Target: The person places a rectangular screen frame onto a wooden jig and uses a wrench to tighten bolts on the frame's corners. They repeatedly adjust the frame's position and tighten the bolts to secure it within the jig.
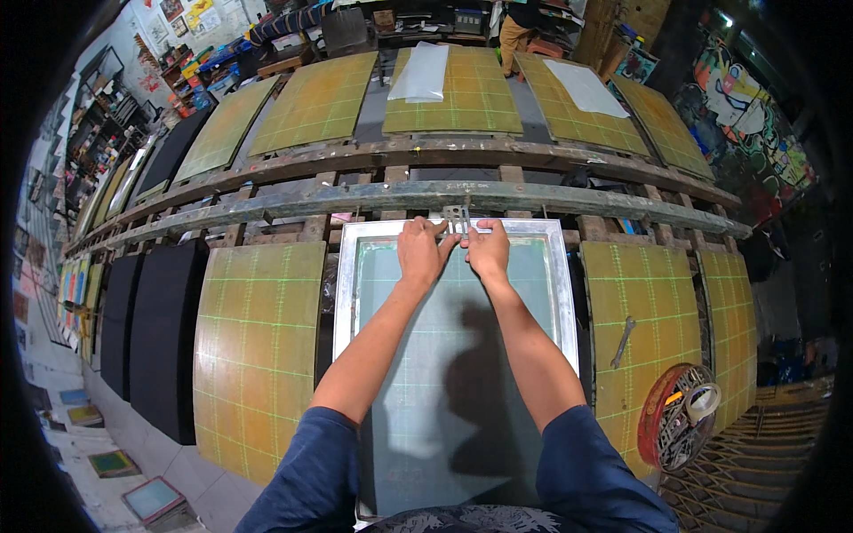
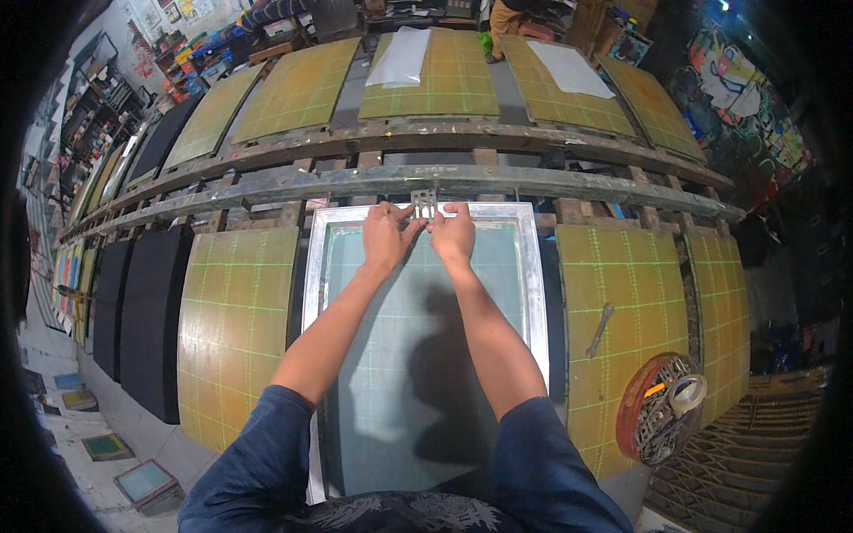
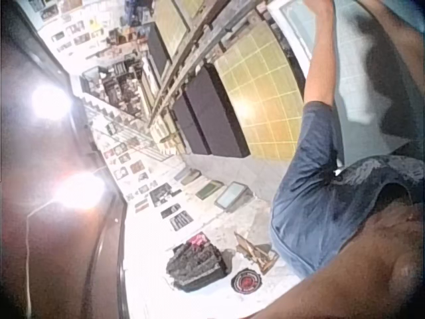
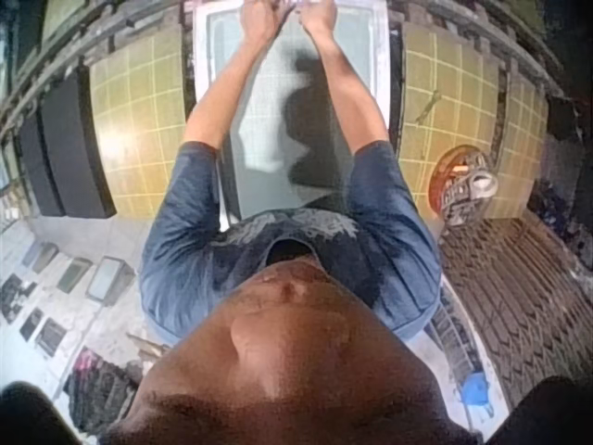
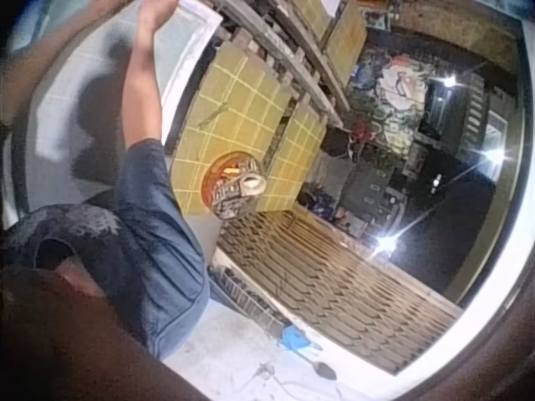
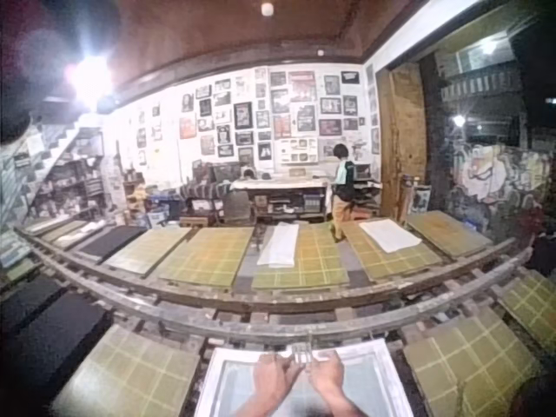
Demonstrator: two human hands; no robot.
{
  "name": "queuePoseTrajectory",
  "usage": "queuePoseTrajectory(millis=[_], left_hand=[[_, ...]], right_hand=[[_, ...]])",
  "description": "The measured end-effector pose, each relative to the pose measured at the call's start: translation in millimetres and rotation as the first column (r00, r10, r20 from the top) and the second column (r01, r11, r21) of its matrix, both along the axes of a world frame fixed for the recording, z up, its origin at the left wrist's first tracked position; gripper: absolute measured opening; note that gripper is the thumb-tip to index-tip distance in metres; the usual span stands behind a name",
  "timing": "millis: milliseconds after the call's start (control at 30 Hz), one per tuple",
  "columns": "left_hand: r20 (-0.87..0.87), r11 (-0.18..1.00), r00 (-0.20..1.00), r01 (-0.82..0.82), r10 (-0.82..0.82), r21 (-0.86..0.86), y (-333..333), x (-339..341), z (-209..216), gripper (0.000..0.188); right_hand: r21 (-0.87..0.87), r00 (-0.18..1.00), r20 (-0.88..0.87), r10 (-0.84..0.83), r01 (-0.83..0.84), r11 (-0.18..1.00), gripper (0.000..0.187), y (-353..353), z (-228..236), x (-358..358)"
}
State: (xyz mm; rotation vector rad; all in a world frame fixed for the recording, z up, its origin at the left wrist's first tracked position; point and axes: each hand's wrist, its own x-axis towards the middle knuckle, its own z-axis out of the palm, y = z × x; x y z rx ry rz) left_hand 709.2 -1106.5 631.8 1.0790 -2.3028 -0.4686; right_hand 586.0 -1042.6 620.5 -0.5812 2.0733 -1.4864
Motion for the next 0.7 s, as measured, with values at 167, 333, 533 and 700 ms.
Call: queuePoseTrajectory(millis=[167,333,533,700], left_hand=[[0.164,0.991,0.982,0.108,-0.094,-0.081,-26.8,3.3,-14.0,0.062],[0.097,0.978,0.975,0.190,-0.198,0.090,-41.7,6.9,-20.1,0.069],[0.140,0.980,0.973,0.171,-0.185,0.103,-43.4,5.5,-14.9,0.073],[0.145,0.968,0.972,0.154,-0.184,0.197,-45.6,-5.9,-3.5,0.082]], right_hand=[[-0.009,0.997,0.025,0.068,-0.068,0.998,0.022,-1.3,-0.7,1.3],[-0.027,0.990,0.111,0.084,-0.082,0.996,0.024,-1.1,10.3,2.9],[0.006,0.995,0.036,0.098,-0.098,0.995,0.029,4.6,14.9,-1.0],[0.015,0.980,-0.196,0.033,-0.031,0.999,0.039,46.6,11.6,3.3]])
